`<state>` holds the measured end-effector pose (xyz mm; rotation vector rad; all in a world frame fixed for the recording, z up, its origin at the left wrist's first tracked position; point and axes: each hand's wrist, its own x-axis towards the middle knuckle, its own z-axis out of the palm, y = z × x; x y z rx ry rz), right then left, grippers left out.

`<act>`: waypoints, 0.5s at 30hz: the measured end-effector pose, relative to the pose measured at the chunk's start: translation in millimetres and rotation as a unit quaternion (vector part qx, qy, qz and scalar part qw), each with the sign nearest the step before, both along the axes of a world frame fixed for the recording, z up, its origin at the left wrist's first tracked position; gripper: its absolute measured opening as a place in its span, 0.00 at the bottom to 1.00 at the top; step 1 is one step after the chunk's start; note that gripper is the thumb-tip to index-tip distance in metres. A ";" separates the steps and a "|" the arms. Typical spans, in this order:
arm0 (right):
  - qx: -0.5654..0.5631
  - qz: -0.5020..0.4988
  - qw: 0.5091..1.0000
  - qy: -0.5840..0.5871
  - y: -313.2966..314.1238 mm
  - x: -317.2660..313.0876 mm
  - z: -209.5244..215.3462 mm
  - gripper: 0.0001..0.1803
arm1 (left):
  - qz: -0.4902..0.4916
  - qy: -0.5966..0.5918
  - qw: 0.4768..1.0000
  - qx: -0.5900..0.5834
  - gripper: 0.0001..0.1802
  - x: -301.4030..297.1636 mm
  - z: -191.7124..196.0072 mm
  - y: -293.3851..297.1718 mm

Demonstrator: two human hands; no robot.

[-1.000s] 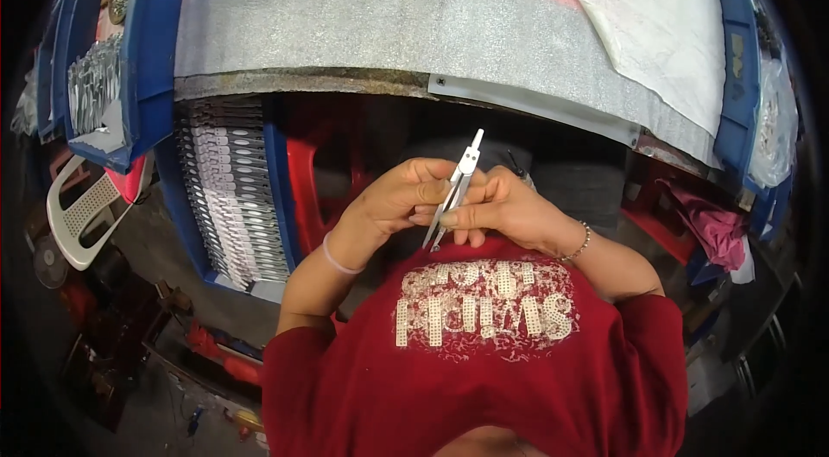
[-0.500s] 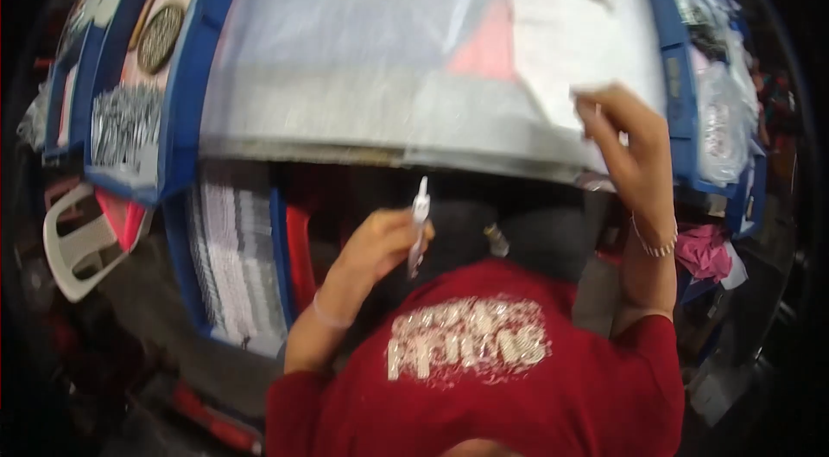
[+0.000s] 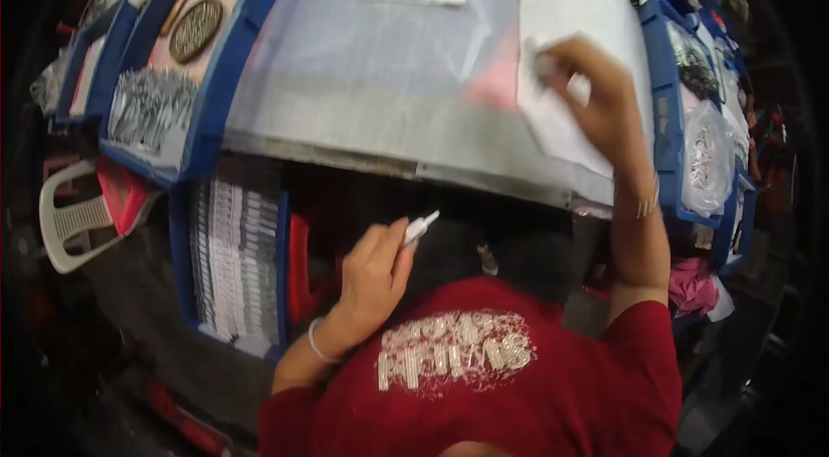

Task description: Assembling small white plastic components using a screwdriver and organizing them into trays.

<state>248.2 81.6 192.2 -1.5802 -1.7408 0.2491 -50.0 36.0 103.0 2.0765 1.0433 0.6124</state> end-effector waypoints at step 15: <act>-0.104 0.098 0.990 0.018 -95.3 -90.1 -84.6 0.17 | -0.078 0.072 0.986 0.130 0.13 -3.0 4.1 -11.2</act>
